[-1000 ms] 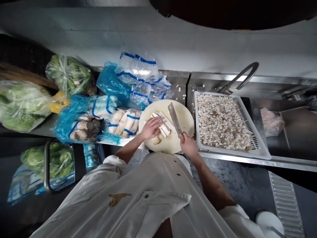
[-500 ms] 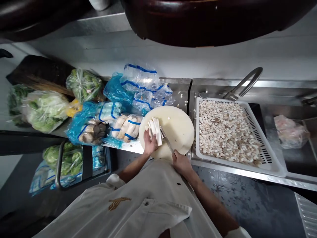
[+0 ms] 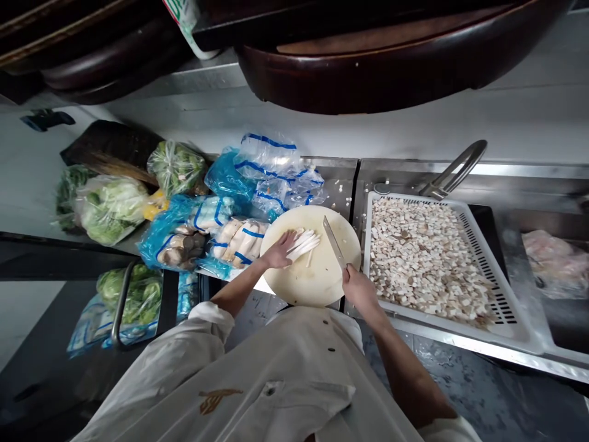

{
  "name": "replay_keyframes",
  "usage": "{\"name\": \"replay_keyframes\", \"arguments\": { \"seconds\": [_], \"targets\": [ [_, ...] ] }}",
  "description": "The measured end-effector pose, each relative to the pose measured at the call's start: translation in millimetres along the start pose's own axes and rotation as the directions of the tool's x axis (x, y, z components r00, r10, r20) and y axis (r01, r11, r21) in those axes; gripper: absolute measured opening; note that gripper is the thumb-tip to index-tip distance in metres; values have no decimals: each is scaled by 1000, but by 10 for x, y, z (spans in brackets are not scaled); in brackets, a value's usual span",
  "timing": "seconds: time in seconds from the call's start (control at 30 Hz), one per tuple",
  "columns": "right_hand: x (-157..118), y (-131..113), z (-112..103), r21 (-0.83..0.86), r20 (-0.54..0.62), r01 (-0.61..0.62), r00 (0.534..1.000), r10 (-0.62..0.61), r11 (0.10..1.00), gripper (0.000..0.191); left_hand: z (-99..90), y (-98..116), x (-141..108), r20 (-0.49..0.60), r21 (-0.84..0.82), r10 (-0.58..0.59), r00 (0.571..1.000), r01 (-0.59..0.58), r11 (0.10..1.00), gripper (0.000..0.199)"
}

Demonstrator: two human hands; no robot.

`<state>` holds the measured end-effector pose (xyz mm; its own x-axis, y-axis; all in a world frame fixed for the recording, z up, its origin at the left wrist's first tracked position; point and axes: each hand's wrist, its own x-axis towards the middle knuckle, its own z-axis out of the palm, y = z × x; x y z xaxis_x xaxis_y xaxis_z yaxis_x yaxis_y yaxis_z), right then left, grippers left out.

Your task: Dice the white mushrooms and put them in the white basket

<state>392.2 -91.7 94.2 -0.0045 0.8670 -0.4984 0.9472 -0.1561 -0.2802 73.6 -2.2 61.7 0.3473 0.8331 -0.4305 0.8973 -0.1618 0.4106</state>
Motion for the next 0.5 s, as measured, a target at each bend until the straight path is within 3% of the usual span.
{"name": "replay_keyframes", "arguments": {
  "seconds": [0.07,0.13,0.23,0.3,0.4,0.5],
  "targets": [
    [16,-39,-19,-20,-7,-18,1000,18,1000,37,110,175,-24,-100,27,-164,981,167,986,118],
    [21,-103,-19,-24,-20,-37,999,36,999,39,303,425,-20,-238,64,-280,930,302,951,117],
    [15,-201,-21,-25,-31,-27,999,27,999,40,500,653,-5,-349,171,-281,894,356,919,110],
    [8,-242,-32,-40,-42,-7,999,5,999,41,469,593,-20,-315,219,-224,922,301,928,102],
    [13,-268,-46,-84,-53,18,998,-23,996,42,286,304,-72,-200,235,-94,975,141,962,100],
    [26,-282,-54,-116,-29,52,998,-56,992,41,192,120,-84,-176,196,-48,983,83,977,105]
  ]
}}
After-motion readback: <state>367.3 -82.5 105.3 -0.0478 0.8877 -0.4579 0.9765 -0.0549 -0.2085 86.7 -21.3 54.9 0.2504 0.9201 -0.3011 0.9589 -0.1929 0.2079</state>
